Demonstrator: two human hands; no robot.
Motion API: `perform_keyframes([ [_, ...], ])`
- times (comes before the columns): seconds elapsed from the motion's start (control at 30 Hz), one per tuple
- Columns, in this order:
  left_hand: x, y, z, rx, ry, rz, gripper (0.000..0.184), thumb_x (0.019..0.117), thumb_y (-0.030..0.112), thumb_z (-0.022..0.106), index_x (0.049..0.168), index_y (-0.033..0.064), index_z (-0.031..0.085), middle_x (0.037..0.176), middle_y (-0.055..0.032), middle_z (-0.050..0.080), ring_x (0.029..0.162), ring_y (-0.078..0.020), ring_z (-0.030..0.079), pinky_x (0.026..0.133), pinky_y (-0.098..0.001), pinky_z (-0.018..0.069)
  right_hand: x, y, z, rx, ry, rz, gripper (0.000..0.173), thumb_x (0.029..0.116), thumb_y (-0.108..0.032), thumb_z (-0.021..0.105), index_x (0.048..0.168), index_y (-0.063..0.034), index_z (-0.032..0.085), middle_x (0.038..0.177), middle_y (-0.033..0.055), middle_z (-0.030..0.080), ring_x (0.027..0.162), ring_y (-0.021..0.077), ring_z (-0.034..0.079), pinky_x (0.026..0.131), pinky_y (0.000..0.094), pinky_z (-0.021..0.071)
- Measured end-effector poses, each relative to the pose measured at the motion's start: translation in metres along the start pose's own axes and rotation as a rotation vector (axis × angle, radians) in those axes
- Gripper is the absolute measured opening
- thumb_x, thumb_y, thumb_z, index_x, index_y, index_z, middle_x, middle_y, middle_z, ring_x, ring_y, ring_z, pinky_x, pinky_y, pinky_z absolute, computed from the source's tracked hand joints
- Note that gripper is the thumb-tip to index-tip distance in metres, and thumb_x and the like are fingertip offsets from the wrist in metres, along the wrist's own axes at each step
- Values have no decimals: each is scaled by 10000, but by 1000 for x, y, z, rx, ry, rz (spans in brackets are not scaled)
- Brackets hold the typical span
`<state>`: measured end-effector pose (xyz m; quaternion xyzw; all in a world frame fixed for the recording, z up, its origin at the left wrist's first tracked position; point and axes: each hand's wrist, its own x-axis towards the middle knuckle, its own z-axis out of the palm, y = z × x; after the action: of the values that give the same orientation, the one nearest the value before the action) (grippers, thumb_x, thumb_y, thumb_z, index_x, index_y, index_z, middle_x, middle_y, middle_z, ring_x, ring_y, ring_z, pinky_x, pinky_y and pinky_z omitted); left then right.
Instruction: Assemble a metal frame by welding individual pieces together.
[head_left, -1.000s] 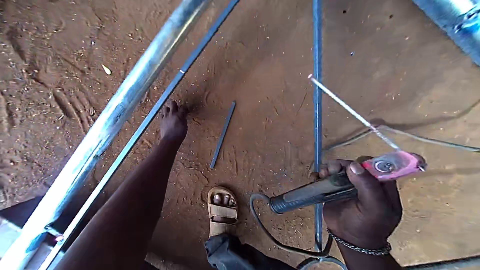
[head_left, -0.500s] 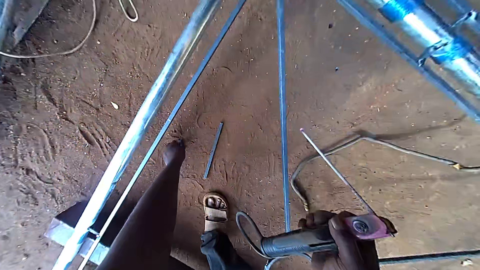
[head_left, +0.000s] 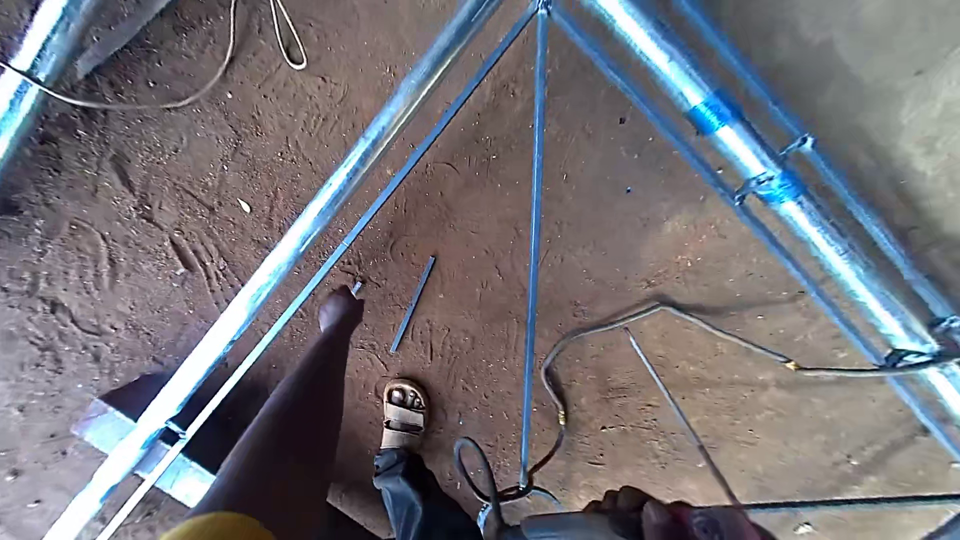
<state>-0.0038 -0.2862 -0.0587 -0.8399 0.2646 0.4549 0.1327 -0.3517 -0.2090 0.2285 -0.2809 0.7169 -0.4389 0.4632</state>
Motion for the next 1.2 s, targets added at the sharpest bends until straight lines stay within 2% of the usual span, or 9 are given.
perform_keyframes([
  [0.17, 38, 11, 15, 10, 56, 49, 458, 1004, 306, 662, 1373, 41, 601, 1384, -264, 596, 1261, -482, 589, 995, -707, 476, -36, 30, 36, -76, -267, -87, 156, 973, -269, 718, 1083, -189, 640, 893, -44, 710, 806, 94, 694, 775, 303, 609],
  [0.27, 54, 11, 22, 36, 95, 103, 349, 1058, 242, 545, 1328, 36, 625, 1411, -262, 581, 1238, -504, 597, 969, -721, 485, -41, 55, 59, -200, -382, -157, 285, 984, -295, 710, 1159, -124, 564, 928, -34, 667, 824, 45, 651, 768, 244, 574],
  [0.5, -5, -16, -1, -32, -38, 248, 469, 1026, 363, 605, 1243, -51, 642, 1308, -307, 619, 1200, -508, 614, 977, -711, 490, -36, 41, 93, -521, 25, -134, 514, 924, -175, 682, 1256, 149, 460, 946, 71, 653, 868, 12, 663, 828, 217, 580],
  [0.57, -61, -29, -32, -106, -172, 246, 462, 1035, 362, 590, 1260, -37, 654, 1257, -302, 655, 1198, -489, 626, 1008, -682, 482, -33, -2, 94, -779, 25, -101, 579, 939, -209, 689, 1331, 158, 469, 951, 147, 670, 865, 125, 677, 833, 325, 584],
  [0.67, -138, -47, -80, -435, -300, 179, 355, 1051, 260, 587, 1242, -31, 653, 1139, -213, 723, 1054, -325, 720, 964, -505, 566, -10, -114, 98, -1405, -262, 4, 617, 967, -352, 693, 1353, 104, 538, 947, 250, 726, 897, 396, 733, 835, 571, 577],
  [0.8, -209, -55, -153, -1124, -457, 111, 249, 1069, 105, 558, 1232, -82, 587, 967, -181, 716, 775, -216, 732, 730, -364, 631, 23, -276, 108, -1866, -461, 143, 614, 965, -415, 685, 1418, -28, 538, 1127, 269, 707, 1071, 454, 692, 917, 618, 535],
  [0.9, -231, -48, -210, -1344, -417, 171, 261, 1062, 111, 566, 1241, -76, 593, 988, -154, 721, 812, -189, 707, 778, -354, 603, 40, -373, 117, -1938, -482, -3, 539, 945, -371, 735, 1327, -12, 612, 1141, 304, 687, 1093, 493, 662, 935, 673, 500],
  [1.03, -240, -28, -260, -1691, -303, 196, 217, 1053, 94, 546, 1197, -60, 600, 991, -132, 724, 847, -179, 723, 799, -335, 612, 47, -452, 160, -1921, -405, -378, 433, 885, -316, 829, 1234, -88, 711, 987, 277, 719, 950, 510, 681, 801, 727, 501],
  [1.2, -240, -9, -280, -2027, -188, 79, 228, 1051, 103, 558, 1218, -49, 579, 997, -158, 719, 824, -226, 750, 790, -362, 642, 107, -434, 225, -1613, -562, -733, 418, 893, -245, 819, 1257, -76, 703, 962, 287, 720, 896, 521, 688, 769, 746, 492],
])
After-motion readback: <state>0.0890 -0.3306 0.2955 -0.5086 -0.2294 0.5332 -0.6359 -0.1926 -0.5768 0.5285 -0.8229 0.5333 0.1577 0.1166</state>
